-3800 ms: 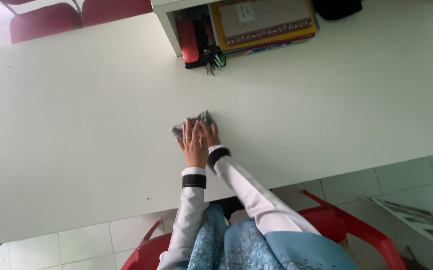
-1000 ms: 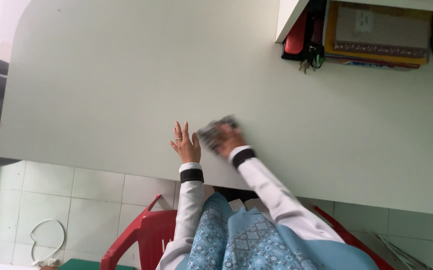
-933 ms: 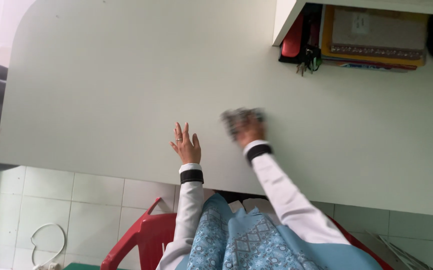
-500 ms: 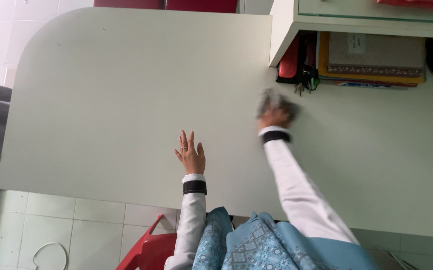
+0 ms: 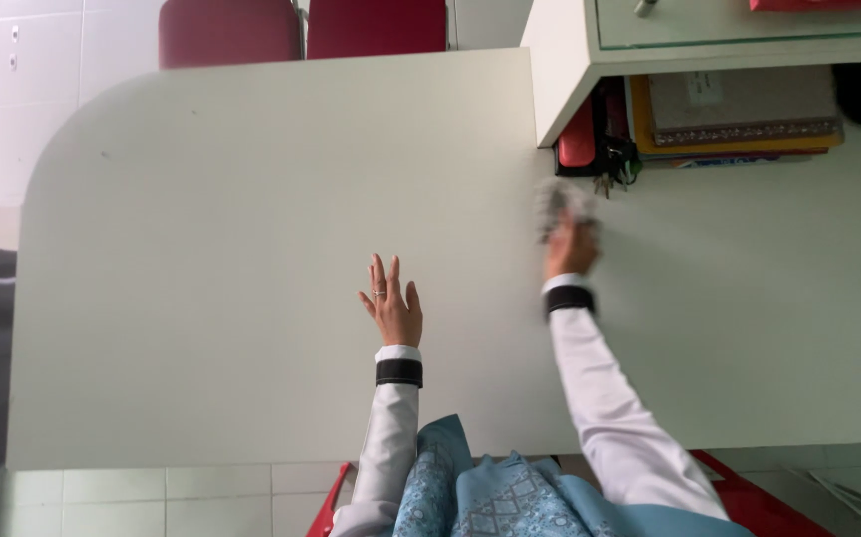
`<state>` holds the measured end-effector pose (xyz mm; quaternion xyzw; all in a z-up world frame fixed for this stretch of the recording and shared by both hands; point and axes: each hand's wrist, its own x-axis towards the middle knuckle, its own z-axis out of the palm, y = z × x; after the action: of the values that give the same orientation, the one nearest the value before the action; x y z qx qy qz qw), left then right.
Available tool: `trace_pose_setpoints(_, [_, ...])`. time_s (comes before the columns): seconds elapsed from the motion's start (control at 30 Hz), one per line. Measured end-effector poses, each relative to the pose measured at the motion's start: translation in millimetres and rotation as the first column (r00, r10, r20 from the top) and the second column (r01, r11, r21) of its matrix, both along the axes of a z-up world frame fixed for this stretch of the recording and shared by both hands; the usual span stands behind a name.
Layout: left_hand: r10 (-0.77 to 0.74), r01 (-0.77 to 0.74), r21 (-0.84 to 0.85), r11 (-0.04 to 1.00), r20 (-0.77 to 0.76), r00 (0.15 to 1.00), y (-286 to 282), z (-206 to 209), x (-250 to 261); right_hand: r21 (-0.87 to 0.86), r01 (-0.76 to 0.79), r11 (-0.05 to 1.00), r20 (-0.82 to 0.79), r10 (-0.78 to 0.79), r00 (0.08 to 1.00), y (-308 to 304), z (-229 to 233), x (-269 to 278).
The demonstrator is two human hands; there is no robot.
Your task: Tidying items on a desk and wiping the surface clean with a cloth.
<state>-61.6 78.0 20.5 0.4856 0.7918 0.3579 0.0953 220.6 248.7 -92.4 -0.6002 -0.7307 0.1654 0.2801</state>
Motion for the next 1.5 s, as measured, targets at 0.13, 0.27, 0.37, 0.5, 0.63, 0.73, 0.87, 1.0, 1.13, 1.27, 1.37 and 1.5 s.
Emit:
trace_pose_setpoints(0.13, [-0.047, 0.047, -0.029, 0.998, -0.007, 0.999, 0.7, -10.8, -34.9, 0.303, 0.391, 0.869, 0.342, -0.482, 0.807, 32.3, 22.2, 2.2])
trace_pose_setpoints(0.27, [-0.075, 0.074, -0.067, 0.995, -0.014, 0.997, -1.8, -15.1, -71.5, -0.057, 0.386, 0.921, 0.321, -0.349, 0.880, 43.1, 29.5, -114.1])
trace_pose_setpoints(0.37, [-0.067, 0.064, -0.092, 0.994, -0.030, 0.997, 2.0, -19.3, -91.7, 0.161, -0.150, 0.976, 0.334, 0.089, 0.938, -1.0, 20.0, -230.3])
trace_pose_setpoints(0.5, [-0.079, 0.078, -0.077, 0.994, -0.006, 0.997, 11.1, -8.1, -102.8, 0.136, -0.484, 0.864, 0.277, 0.436, 0.856, -74.7, 14.7, -305.4])
trace_pose_setpoints(0.63, [-0.113, 0.113, 0.000, 0.994, 0.012, 0.994, 17.3, 9.4, -94.6, 0.113, -0.468, 0.876, 0.017, 0.469, 0.883, -67.8, -11.5, -216.7])
trace_pose_setpoints(0.73, [-0.175, 0.175, 0.011, 0.985, 0.010, 0.985, 23.5, 13.6, -82.9, 0.133, 0.030, 0.991, -0.661, 0.066, 0.748, -37.1, -66.4, -34.1])
trace_pose_setpoints(0.87, [-0.229, 0.229, -0.009, 0.973, 0.021, 0.973, 23.9, 10.7, -74.1, 0.236, 0.684, 0.690, 0.181, -0.723, 0.667, -68.3, 24.2, 118.7])
trace_pose_setpoints(1.0, [-0.251, 0.251, -0.008, 0.968, 0.040, 0.967, 24.8, 4.5, -74.5, 0.084, 0.759, 0.646, 0.290, -0.744, 0.602, -89.4, 41.2, 57.5])
trace_pose_setpoints(1.13, [-0.252, 0.253, -0.023, 0.967, 0.047, 0.967, 22.1, 3.7, -77.4, 0.161, 0.498, 0.852, 0.344, -0.521, 0.781, -87.4, 13.7, -101.6])
trace_pose_setpoints(1.27, [-0.261, 0.262, -0.017, 0.965, 0.061, 0.964, 18.1, 5.7, -88.5, 0.076, 0.160, 0.984, 0.024, -0.162, 0.987, -102.0, -6.6, -239.4])
trace_pose_setpoints(1.37, [-0.218, 0.216, 0.041, 0.975, 0.044, 0.975, 20.2, 5.6, -101.2, 0.144, -0.050, 0.988, 0.000, 0.051, 0.999, -103.3, 19.1, -252.4])
trace_pose_setpoints(1.5, [-0.197, 0.196, 0.034, 0.980, 0.047, 0.979, 24.2, 7.1, -108.3, 0.230, -0.259, 0.938, -0.008, 0.268, 0.963, -93.5, 50.4, -243.4])
